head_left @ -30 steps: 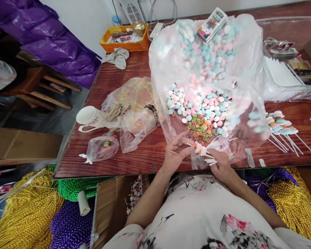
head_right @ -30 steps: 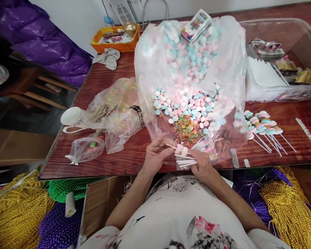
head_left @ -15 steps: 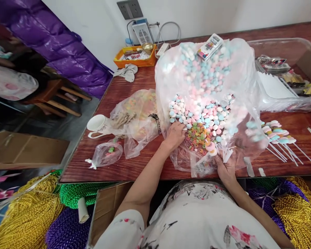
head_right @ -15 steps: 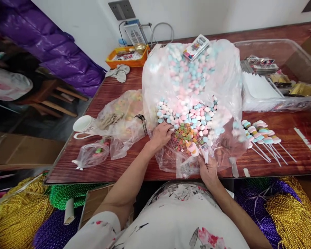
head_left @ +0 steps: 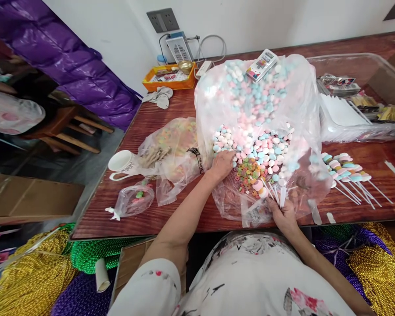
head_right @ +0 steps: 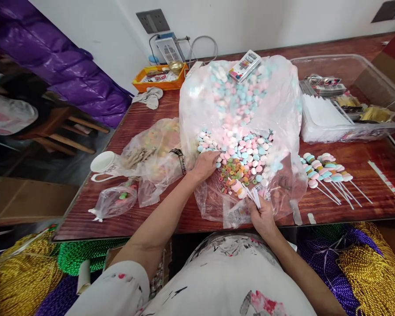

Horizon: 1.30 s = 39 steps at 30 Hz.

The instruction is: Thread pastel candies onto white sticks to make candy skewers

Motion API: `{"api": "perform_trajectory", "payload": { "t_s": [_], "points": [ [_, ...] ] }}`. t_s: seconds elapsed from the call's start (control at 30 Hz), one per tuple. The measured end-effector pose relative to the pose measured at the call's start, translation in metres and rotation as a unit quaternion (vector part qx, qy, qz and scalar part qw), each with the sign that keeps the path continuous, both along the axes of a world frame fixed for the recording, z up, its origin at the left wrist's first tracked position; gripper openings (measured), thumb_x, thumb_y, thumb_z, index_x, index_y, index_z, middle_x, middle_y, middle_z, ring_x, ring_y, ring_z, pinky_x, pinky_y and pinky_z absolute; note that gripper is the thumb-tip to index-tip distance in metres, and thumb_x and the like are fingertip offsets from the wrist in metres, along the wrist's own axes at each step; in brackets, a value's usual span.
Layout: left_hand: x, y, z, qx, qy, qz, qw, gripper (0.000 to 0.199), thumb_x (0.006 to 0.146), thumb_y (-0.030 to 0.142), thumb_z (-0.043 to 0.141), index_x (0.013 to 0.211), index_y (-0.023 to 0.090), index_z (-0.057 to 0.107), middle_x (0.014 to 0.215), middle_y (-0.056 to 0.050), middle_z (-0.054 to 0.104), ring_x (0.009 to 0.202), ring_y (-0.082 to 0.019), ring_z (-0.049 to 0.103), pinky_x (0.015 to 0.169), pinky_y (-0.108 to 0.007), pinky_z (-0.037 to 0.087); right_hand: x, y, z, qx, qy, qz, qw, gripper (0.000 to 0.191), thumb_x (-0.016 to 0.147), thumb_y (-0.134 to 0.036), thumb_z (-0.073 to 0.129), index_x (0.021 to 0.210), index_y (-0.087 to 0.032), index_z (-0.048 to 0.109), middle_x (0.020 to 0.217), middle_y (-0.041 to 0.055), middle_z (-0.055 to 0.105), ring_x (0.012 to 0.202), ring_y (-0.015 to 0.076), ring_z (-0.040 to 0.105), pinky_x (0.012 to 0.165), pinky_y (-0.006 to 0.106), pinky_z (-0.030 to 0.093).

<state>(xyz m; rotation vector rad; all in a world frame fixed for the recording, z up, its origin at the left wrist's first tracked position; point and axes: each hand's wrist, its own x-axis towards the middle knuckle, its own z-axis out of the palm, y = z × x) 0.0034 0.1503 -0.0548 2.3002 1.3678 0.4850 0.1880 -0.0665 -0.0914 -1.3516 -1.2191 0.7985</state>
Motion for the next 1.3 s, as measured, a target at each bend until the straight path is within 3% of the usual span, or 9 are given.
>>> {"api": "perform_trajectory", "payload": {
  "t_s": [0.3, 0.6, 0.73, 0.8, 0.9, 1.0, 1.07, 1.17, 1.3],
  "points": [
    [-0.017, -0.015, -0.012, 0.125, 0.052, -0.108, 0.985, 0.026, 0.095, 0.022, 0.044, 0.108, 0.014, 0.065, 0.115, -0.014, 0.066, 0.105, -0.025, 0.056, 0.098, -0.042, 0.044, 0.000, 0.001, 0.002, -0.002, -0.007, 0.021, 1.000, 0.026, 0.095, -0.031, 0.054, 0.072, -0.019, 0.056, 0.064, -0.0027, 0.046, 0.058, 0.0127, 0.042, 0.054, 0.025, 0.037],
    [-0.015, -0.020, -0.017, 0.131, -0.006, -0.100, 0.986, 0.019, 0.088, 0.025, 0.058, 0.099, 0.017, 0.071, 0.100, -0.011, 0.071, 0.096, -0.024, 0.062, 0.087, -0.038, 0.050, 0.000, 0.001, 0.002, -0.004, -0.021, 0.023, 1.000, 0.027, 0.096, -0.031, 0.054, 0.072, -0.020, 0.055, 0.063, -0.0029, 0.044, 0.057, 0.0132, 0.041, 0.054, 0.026, 0.035],
    [-0.012, -0.037, -0.009, 0.089, -0.133, -0.045, 0.986, 0.024, 0.082, 0.022, 0.064, 0.104, 0.017, 0.073, 0.098, -0.009, 0.071, 0.092, -0.022, 0.065, 0.085, -0.036, 0.053, 0.000, 0.001, -0.002, 0.004, -0.024, 0.013, 1.000, 0.028, 0.096, -0.031, 0.055, 0.069, -0.021, 0.055, 0.061, -0.0023, 0.045, 0.055, 0.0139, 0.042, 0.052, 0.027, 0.035],
    [-0.009, -0.054, -0.002, 0.032, -0.270, 0.012, 0.962, 0.034, 0.079, 0.024, 0.069, 0.112, 0.018, 0.072, 0.099, -0.007, 0.070, 0.086, -0.018, 0.065, 0.079, -0.033, 0.054, -0.001, -0.001, -0.004, 0.016, -0.014, 0.004, 1.000, 0.028, 0.095, -0.030, 0.055, 0.068, -0.021, 0.055, 0.059, -0.0020, 0.046, 0.054, 0.0142, 0.042, 0.051, 0.028, 0.036],
    [-0.007, -0.086, 0.010, -0.103, -0.471, 0.066, 0.874, 0.035, 0.071, 0.026, 0.080, 0.105, 0.021, 0.075, 0.095, -0.002, 0.066, 0.080, -0.014, 0.064, 0.069, -0.028, 0.056, -0.002, -0.006, 0.001, 0.036, -0.019, 0.012, 0.999, 0.023, 0.096, -0.027, 0.054, 0.074, -0.022, 0.061, 0.060, -0.0007, 0.053, 0.054, 0.0152, 0.047, 0.052, 0.028, 0.040],
    [-0.010, -0.115, 0.023, -0.215, -0.575, 0.090, 0.785, 0.030, 0.063, 0.023, 0.087, 0.091, 0.023, 0.078, 0.097, -0.001, 0.065, 0.078, -0.013, 0.064, 0.065, -0.027, 0.058, -0.004, -0.011, 0.015, 0.056, -0.064, 0.063, 0.994, 0.015, 0.096, -0.023, 0.052, 0.094, -0.022, 0.068, 0.073, 0.0022, 0.065, 0.060, 0.0161, 0.057, 0.058, 0.029, 0.047],
    [-0.013, -0.128, 0.029, -0.243, -0.606, 0.107, 0.749, 0.031, 0.059, 0.022, 0.090, 0.088, 0.024, 0.079, 0.098, -0.002, 0.067, 0.080, -0.013, 0.064, 0.065, -0.025, 0.058, -0.006, -0.013, 0.025, 0.073, -0.097, 0.093, 0.988, 0.020, 0.096, -0.019, 0.050, 0.104, -0.021, 0.068, 0.080, 0.0040, 0.069, 0.064, 0.0164, 0.062, 0.061, 0.029, 0.050],
    [-0.017, -0.138, 0.033, -0.232, -0.635, 0.118, 0.727, 0.032, 0.054, 0.021, 0.093, 0.083, 0.024, 0.080, 0.096, -0.002, 0.068, 0.084, -0.013, 0.065, 0.070, -0.022, 0.057, -0.008, -0.014, 0.037, 0.093, -0.127, 0.112, 0.981, 0.024, 0.094, -0.013, 0.048, 0.107, -0.019, 0.068, 0.085, 0.0053, 0.072, 0.069, 0.0163, 0.065, 0.064, 0.028, 0.053],
    [-0.018, -0.141, 0.030, -0.199, -0.644, 0.114, 0.730, 0.031, 0.055, 0.022, 0.093, 0.083, 0.025, 0.080, 0.097, -0.003, 0.069, 0.090, -0.014, 0.065, 0.076, -0.024, 0.057, -0.008, -0.015, 0.044, 0.134, -0.161, 0.119, 0.970, 0.032, 0.089, -0.007, 0.047, 0.112, -0.021, 0.065, 0.090, 0.0051, 0.074, 0.072, 0.0158, 0.068, 0.065, 0.027, 0.054]
  ]
}}
